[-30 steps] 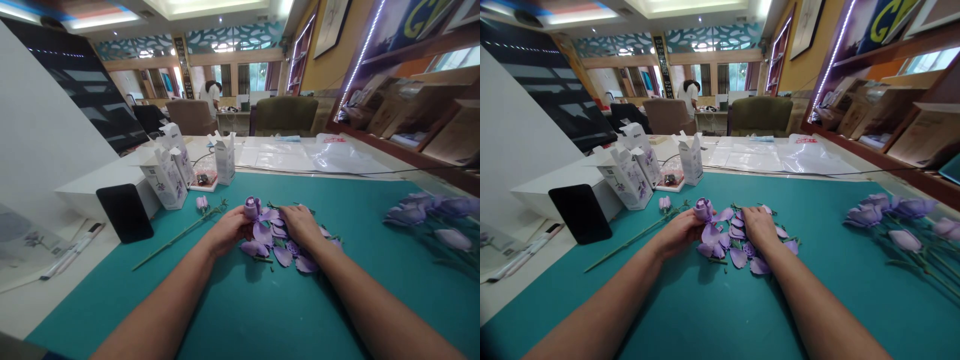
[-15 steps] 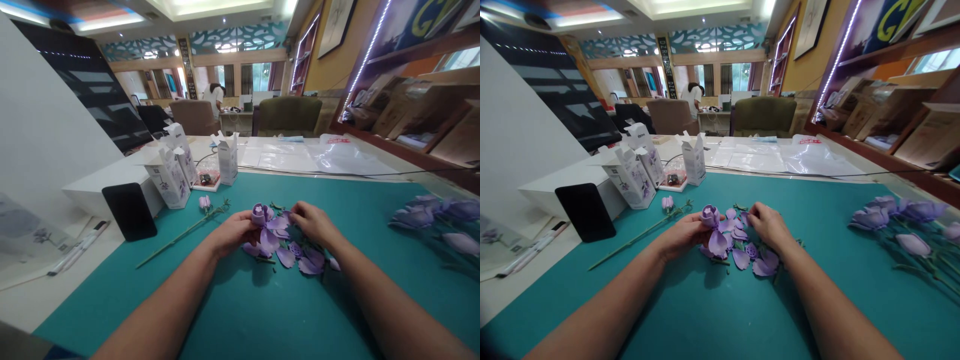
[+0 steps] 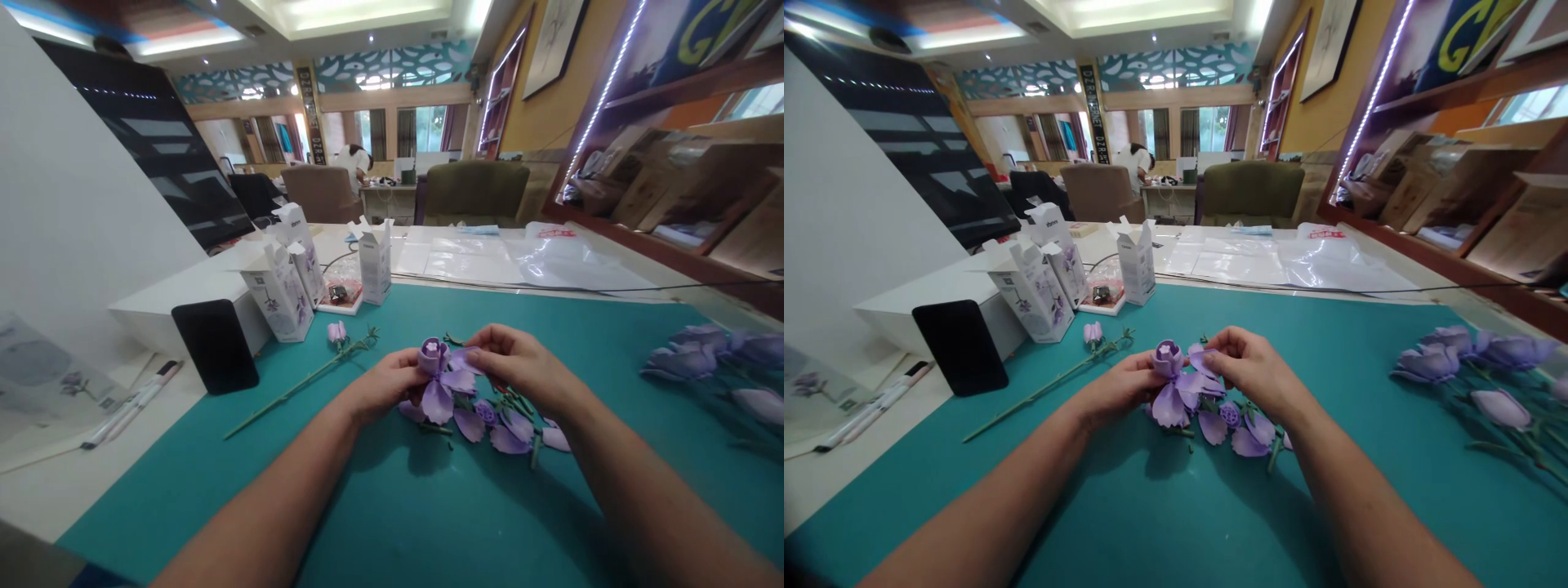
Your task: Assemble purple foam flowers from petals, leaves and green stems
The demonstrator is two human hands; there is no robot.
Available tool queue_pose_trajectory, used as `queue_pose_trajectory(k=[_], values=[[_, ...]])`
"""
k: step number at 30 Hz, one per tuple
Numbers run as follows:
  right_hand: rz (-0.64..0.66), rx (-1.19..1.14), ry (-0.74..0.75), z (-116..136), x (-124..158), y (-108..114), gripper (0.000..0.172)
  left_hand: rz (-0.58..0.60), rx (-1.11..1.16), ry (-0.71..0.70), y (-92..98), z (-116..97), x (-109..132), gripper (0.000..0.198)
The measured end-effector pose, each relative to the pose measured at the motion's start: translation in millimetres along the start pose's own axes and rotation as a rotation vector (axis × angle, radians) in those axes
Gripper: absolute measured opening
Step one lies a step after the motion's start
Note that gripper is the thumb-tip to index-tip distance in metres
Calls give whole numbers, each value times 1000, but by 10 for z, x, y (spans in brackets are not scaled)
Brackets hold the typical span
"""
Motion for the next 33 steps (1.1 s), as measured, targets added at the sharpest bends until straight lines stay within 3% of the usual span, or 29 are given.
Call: queue_pose_trajectory(k=[9,16,33], values=[[11,-124,-36,12,39,-59,19,36,-2,-41,-5,-5,-8,43],[-1,-120,-36,27,42,-104,19,51,56,-45,9,6,-19,34],[2,-177,-9,25,62,-170,15,65,133,-35,-71,-59,63,39]])
Point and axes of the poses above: each hand's wrist, its own x-axis away from the middle knuckle, its own y-axis out of the back of the hand, z = x × y, the point moved 4 cm from there along -x, towards the middle knuckle, and after that the axes turned 13 degrees about y, right-handed, at the moved point
